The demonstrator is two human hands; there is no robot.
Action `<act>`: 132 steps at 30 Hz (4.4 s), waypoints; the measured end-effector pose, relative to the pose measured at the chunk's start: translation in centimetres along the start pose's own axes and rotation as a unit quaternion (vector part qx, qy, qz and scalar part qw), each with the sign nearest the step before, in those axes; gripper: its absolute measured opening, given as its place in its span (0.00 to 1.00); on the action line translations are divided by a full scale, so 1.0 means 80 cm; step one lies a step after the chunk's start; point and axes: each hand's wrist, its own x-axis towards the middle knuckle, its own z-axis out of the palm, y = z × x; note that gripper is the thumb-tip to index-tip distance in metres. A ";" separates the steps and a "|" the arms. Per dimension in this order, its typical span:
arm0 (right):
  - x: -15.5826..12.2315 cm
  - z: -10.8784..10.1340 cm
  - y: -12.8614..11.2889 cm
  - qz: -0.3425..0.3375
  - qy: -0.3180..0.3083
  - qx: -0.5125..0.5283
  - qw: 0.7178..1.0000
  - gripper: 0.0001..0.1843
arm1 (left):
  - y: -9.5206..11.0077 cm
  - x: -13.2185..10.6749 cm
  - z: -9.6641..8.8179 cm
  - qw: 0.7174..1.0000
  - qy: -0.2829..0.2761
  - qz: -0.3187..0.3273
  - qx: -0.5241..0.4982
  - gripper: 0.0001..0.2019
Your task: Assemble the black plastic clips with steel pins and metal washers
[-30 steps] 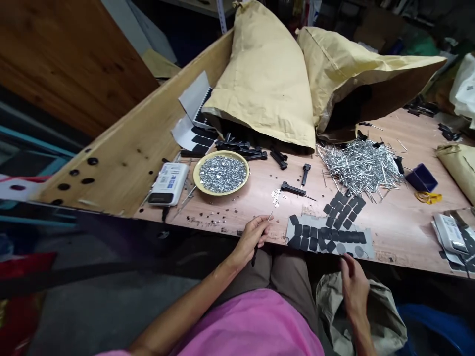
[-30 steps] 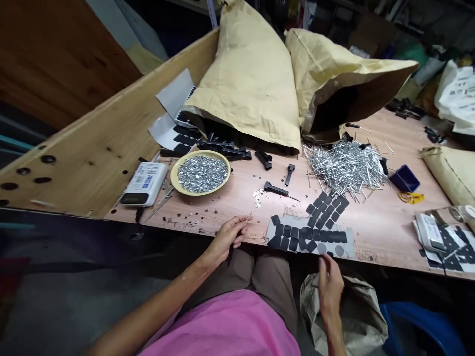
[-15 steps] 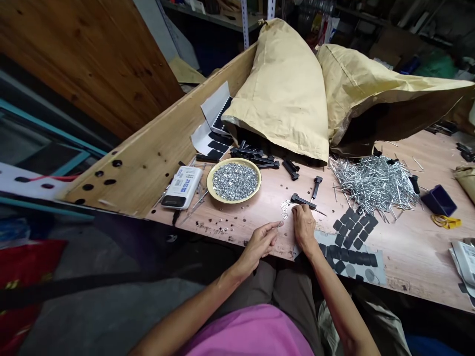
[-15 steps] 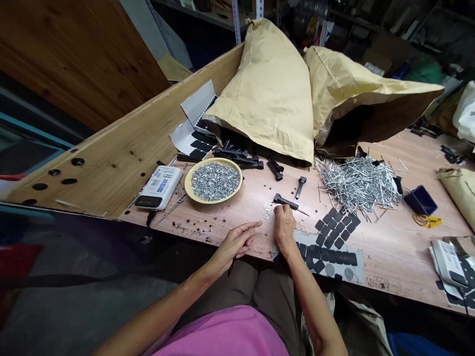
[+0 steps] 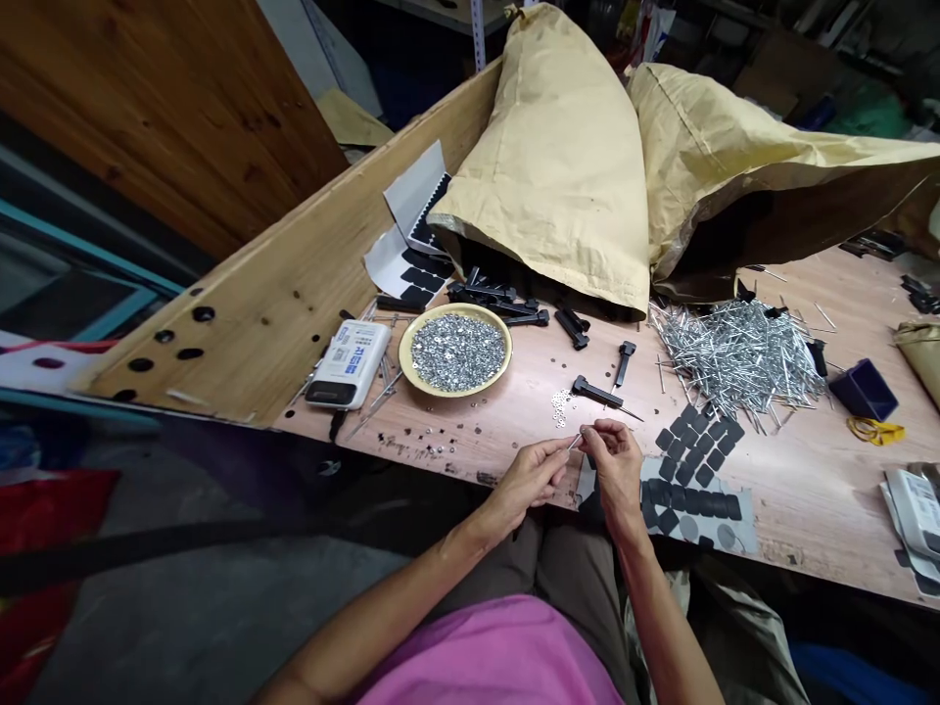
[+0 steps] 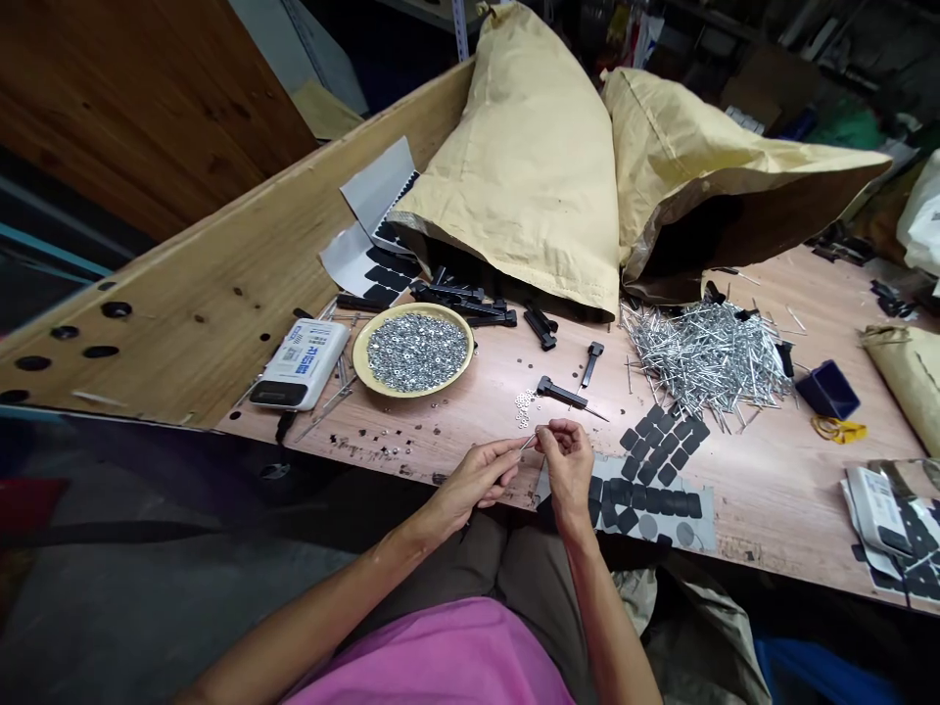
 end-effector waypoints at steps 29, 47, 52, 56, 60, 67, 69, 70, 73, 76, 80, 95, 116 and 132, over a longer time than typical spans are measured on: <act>-0.012 -0.056 -0.013 -0.197 -0.134 -0.187 0.953 0.10 | 0.008 -0.006 0.001 0.994 -0.090 -0.044 0.049 0.31; -0.006 -0.075 -0.048 -0.310 -0.246 -0.342 0.852 0.15 | 0.000 -0.004 0.011 0.958 -0.017 0.182 0.221 0.09; -0.006 -0.075 -0.044 -0.290 -0.289 -0.344 0.845 0.17 | -0.009 0.000 0.006 0.971 -0.067 0.129 0.190 0.13; -0.001 -0.077 -0.055 -0.241 -0.304 -0.295 0.873 0.14 | -0.017 0.001 0.000 0.950 -0.033 0.188 0.246 0.11; -0.001 -0.078 -0.065 -0.233 -0.289 -0.290 0.882 0.13 | -0.018 -0.003 0.001 0.914 0.008 0.247 0.322 0.11; -0.004 -0.085 -0.067 -0.291 -0.320 -0.286 0.855 0.13 | -0.008 -0.004 0.003 0.974 -0.154 0.085 0.142 0.23; -0.002 -0.085 -0.070 -0.308 -0.327 -0.284 0.847 0.13 | -0.007 -0.002 0.002 0.976 -0.164 0.076 0.118 0.27; -0.001 -0.085 -0.072 -0.317 -0.327 -0.284 0.844 0.13 | -0.007 -0.002 0.002 0.977 -0.162 0.079 0.117 0.28; 0.000 -0.083 -0.074 -0.341 -0.325 -0.300 0.830 0.12 | -0.009 -0.002 0.003 0.976 -0.140 0.095 0.139 0.28; -0.001 -0.081 -0.069 -0.363 -0.316 -0.333 0.811 0.13 | -0.011 -0.003 0.005 0.971 -0.109 0.125 0.172 0.25; -0.004 -0.078 -0.056 -0.410 -0.279 -0.383 0.779 0.15 | -0.015 -0.003 0.010 0.947 -0.055 0.207 0.240 0.19; -0.020 -0.053 -0.034 -0.091 -0.086 -0.111 0.986 0.12 | -0.007 0.001 0.019 0.964 -0.059 0.192 0.174 0.24; -0.002 -0.081 -0.046 -0.090 -0.216 -0.144 0.962 0.10 | -0.009 0.009 0.011 0.961 -0.089 0.155 0.209 0.22; -0.002 -0.099 -0.060 -0.197 -0.244 -0.270 0.910 0.11 | -0.016 0.013 0.011 0.963 -0.133 0.084 0.220 0.22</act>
